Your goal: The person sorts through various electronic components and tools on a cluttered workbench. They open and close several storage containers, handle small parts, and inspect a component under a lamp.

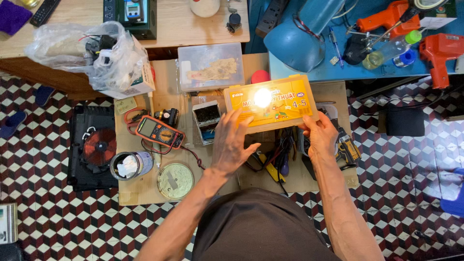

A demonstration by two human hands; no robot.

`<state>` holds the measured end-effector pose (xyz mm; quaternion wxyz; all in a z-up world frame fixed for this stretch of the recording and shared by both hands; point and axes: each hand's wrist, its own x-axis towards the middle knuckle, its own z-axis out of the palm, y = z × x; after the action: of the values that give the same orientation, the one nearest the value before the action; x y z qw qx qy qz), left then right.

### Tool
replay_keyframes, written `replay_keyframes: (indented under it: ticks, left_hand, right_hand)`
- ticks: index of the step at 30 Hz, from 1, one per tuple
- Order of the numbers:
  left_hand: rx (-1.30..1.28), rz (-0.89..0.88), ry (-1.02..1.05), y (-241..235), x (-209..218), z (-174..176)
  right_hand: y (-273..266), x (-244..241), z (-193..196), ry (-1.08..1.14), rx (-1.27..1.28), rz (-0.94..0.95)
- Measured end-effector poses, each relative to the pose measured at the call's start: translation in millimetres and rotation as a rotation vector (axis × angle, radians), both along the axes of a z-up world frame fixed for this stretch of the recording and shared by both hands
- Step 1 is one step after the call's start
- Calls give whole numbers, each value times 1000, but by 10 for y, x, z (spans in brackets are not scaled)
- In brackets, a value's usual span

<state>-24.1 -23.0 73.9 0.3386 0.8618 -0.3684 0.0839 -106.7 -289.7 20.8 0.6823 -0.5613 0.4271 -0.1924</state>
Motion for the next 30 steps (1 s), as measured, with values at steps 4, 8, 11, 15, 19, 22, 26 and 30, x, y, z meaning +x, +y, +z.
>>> replay_keyframes:
  ticks: [4, 8, 11, 15, 19, 22, 26, 30]
  left_hand:
    - [183, -142, -22, -214, 360, -52]
    - [175, -170, -13, -185, 455, -175]
    - [85, -189, -44, -136, 439, -236]
    - [67, -193, -113, -97, 476, -181]
    - [62, -213, -174, -128, 585, -43]
    - [-14, -181, -209, -130, 674, 89]
    - [-36, -175, -194, -184, 816, 344]
    - [-59, -189, -197, -234, 956, 650]
  right_hand:
    - [-36, 25, 144, 58, -48, 44]
    - [-54, 42, 187, 79, -108, 53]
    - [-41, -14, 198, -16, -49, 53]
    - [-26, -100, 218, -75, 87, -31]
    - [-132, -34, 187, 70, 66, -7]
    - [-218, 20, 132, 135, 109, 85]
    - [-245, 43, 5, 160, 131, 220]
    - [-234, 27, -83, 122, 32, 296]
